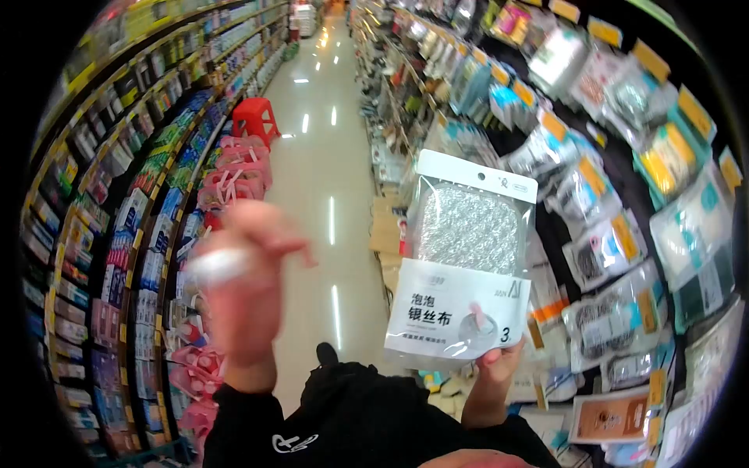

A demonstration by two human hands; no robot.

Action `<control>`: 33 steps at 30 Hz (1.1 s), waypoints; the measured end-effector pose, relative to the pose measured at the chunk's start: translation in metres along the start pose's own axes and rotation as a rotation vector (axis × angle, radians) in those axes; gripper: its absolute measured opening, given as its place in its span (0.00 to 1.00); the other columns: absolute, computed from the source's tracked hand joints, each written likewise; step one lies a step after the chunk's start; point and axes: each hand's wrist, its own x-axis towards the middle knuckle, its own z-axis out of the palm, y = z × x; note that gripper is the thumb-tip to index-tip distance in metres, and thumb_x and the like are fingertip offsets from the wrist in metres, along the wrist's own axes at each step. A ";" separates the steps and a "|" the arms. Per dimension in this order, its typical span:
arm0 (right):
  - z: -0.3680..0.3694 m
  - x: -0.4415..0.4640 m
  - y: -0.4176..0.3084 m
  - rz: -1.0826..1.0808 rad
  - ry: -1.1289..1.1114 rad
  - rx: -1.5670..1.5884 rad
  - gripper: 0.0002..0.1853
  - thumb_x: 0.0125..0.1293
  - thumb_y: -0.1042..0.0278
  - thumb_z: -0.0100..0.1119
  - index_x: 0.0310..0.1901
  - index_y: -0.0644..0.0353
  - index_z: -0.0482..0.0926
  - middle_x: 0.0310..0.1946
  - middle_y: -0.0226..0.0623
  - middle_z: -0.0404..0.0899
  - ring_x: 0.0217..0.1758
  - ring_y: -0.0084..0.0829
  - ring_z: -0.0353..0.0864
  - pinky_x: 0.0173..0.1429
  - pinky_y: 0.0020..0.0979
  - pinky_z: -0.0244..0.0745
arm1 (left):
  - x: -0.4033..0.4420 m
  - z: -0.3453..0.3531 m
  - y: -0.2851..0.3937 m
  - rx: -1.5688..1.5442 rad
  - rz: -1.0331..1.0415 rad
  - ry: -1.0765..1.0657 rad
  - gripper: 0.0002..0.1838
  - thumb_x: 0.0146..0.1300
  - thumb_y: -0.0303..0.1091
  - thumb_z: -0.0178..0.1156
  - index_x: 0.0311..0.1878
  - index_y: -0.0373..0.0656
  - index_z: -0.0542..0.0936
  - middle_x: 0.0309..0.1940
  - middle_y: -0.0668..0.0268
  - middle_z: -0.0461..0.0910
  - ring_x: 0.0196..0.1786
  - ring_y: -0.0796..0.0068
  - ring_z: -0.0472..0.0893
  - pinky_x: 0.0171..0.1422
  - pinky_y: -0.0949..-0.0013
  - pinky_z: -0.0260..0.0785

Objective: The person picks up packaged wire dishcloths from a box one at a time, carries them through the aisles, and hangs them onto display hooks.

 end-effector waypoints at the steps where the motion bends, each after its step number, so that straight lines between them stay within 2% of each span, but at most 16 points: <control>1: 0.016 0.013 0.003 0.002 -0.047 0.000 0.46 0.50 0.47 0.73 0.61 0.73 0.64 0.51 0.47 0.76 0.53 0.34 0.77 0.57 0.33 0.71 | -0.006 -0.006 -0.018 -0.155 -0.140 0.030 0.11 0.67 0.43 0.52 0.37 0.46 0.74 0.59 0.54 0.66 0.61 0.54 0.67 0.59 0.47 0.63; 2: 0.035 0.025 0.005 0.012 -0.101 0.013 0.41 0.52 0.49 0.72 0.58 0.73 0.68 0.52 0.46 0.76 0.53 0.33 0.77 0.57 0.33 0.70 | -0.012 -0.009 -0.036 -0.344 -0.255 0.073 0.12 0.67 0.44 0.52 0.37 0.46 0.74 0.59 0.54 0.66 0.62 0.54 0.66 0.62 0.48 0.61; 3: 0.046 0.037 0.013 0.002 -0.128 0.018 0.41 0.52 0.49 0.72 0.58 0.73 0.68 0.52 0.46 0.76 0.53 0.33 0.77 0.57 0.33 0.70 | -0.021 -0.016 -0.050 -0.533 -0.373 0.109 0.13 0.68 0.45 0.52 0.37 0.45 0.74 0.58 0.54 0.66 0.63 0.54 0.66 0.65 0.48 0.59; 5: 0.066 0.062 0.030 0.002 -0.437 -0.090 0.29 0.55 0.57 0.70 0.52 0.72 0.75 0.50 0.44 0.77 0.52 0.33 0.77 0.57 0.34 0.70 | -0.039 -0.037 -0.064 -0.750 -0.450 0.183 0.13 0.69 0.45 0.51 0.36 0.45 0.73 0.58 0.54 0.66 0.63 0.58 0.66 0.66 0.53 0.58; 6: 0.077 0.073 0.037 -0.003 -0.457 -0.086 0.29 0.55 0.57 0.70 0.52 0.72 0.75 0.50 0.44 0.77 0.52 0.33 0.77 0.57 0.34 0.70 | -0.044 -0.049 -0.069 -0.743 -0.432 0.192 0.13 0.69 0.45 0.51 0.36 0.45 0.73 0.58 0.54 0.66 0.63 0.58 0.66 0.66 0.53 0.58; 8: 0.100 0.092 0.052 -0.024 -0.682 -0.229 0.16 0.57 0.66 0.68 0.43 0.69 0.80 0.47 0.44 0.79 0.50 0.36 0.78 0.55 0.35 0.70 | -0.051 -0.078 -0.075 -0.868 -0.460 0.114 0.12 0.69 0.42 0.50 0.38 0.43 0.73 0.53 0.56 0.70 0.60 0.63 0.69 0.64 0.59 0.62; 9: 0.107 0.098 0.058 -0.026 -0.697 -0.225 0.16 0.57 0.66 0.68 0.43 0.69 0.80 0.47 0.44 0.79 0.50 0.36 0.78 0.55 0.35 0.70 | -0.052 -0.091 -0.078 -0.863 -0.447 0.122 0.12 0.69 0.42 0.50 0.38 0.43 0.73 0.53 0.56 0.70 0.60 0.63 0.69 0.64 0.59 0.62; 11: 0.123 0.108 0.069 -0.023 -0.791 -0.279 0.11 0.56 0.72 0.66 0.40 0.67 0.81 0.43 0.45 0.81 0.47 0.39 0.80 0.52 0.35 0.71 | -0.051 -0.113 -0.080 -0.740 -0.535 0.200 0.11 0.69 0.40 0.50 0.41 0.41 0.72 0.44 0.62 0.73 0.54 0.67 0.74 0.60 0.63 0.66; 12: 0.134 0.115 0.072 -0.015 -0.820 -0.246 0.09 0.57 0.73 0.65 0.38 0.66 0.81 0.40 0.44 0.81 0.45 0.38 0.80 0.50 0.33 0.71 | -0.050 -0.119 -0.080 -0.736 -0.530 0.209 0.11 0.69 0.40 0.50 0.41 0.41 0.72 0.44 0.62 0.73 0.54 0.67 0.74 0.60 0.63 0.66; 15: 0.148 0.128 0.084 0.070 -0.899 -0.252 0.11 0.58 0.72 0.65 0.42 0.66 0.81 0.42 0.46 0.81 0.45 0.39 0.81 0.48 0.32 0.73 | -0.044 -0.137 -0.084 -0.614 -0.524 0.275 0.11 0.69 0.38 0.50 0.44 0.40 0.71 0.39 0.64 0.74 0.49 0.69 0.76 0.56 0.66 0.68; 19: 0.157 0.135 0.104 0.157 -0.848 -0.248 0.10 0.59 0.72 0.64 0.41 0.67 0.81 0.39 0.45 0.82 0.41 0.35 0.82 0.45 0.30 0.73 | -0.037 -0.155 -0.093 -0.624 -0.545 0.314 0.10 0.69 0.37 0.51 0.44 0.40 0.71 0.40 0.63 0.75 0.48 0.70 0.76 0.55 0.66 0.69; 21: 0.161 0.136 0.115 0.176 -0.789 -0.235 0.09 0.60 0.72 0.62 0.40 0.67 0.81 0.35 0.43 0.83 0.38 0.31 0.82 0.43 0.29 0.74 | -0.033 -0.164 -0.094 -0.603 -0.571 0.313 0.09 0.69 0.36 0.51 0.44 0.40 0.71 0.40 0.63 0.75 0.48 0.70 0.77 0.55 0.66 0.69; 22: 0.167 0.135 0.113 0.257 -0.724 -0.230 0.08 0.61 0.72 0.61 0.39 0.67 0.81 0.31 0.41 0.83 0.35 0.28 0.82 0.41 0.27 0.73 | -0.030 -0.169 -0.094 -0.589 -0.585 0.274 0.09 0.69 0.36 0.51 0.44 0.40 0.72 0.40 0.63 0.75 0.48 0.70 0.76 0.55 0.66 0.69; 29: 0.170 0.140 0.141 0.341 -0.663 -0.231 0.09 0.61 0.70 0.62 0.39 0.67 0.82 0.31 0.39 0.83 0.33 0.26 0.81 0.40 0.26 0.73 | -0.011 -0.190 -0.110 -0.505 -0.677 0.207 0.10 0.69 0.38 0.52 0.43 0.40 0.73 0.41 0.63 0.76 0.46 0.73 0.76 0.53 0.69 0.68; 33: 0.168 0.151 0.152 0.388 -0.637 -0.234 0.10 0.61 0.70 0.62 0.41 0.67 0.81 0.31 0.38 0.83 0.33 0.25 0.80 0.39 0.26 0.73 | 0.000 -0.189 -0.122 -0.404 -0.703 0.198 0.09 0.68 0.36 0.52 0.42 0.40 0.74 0.39 0.67 0.75 0.46 0.77 0.75 0.51 0.73 0.67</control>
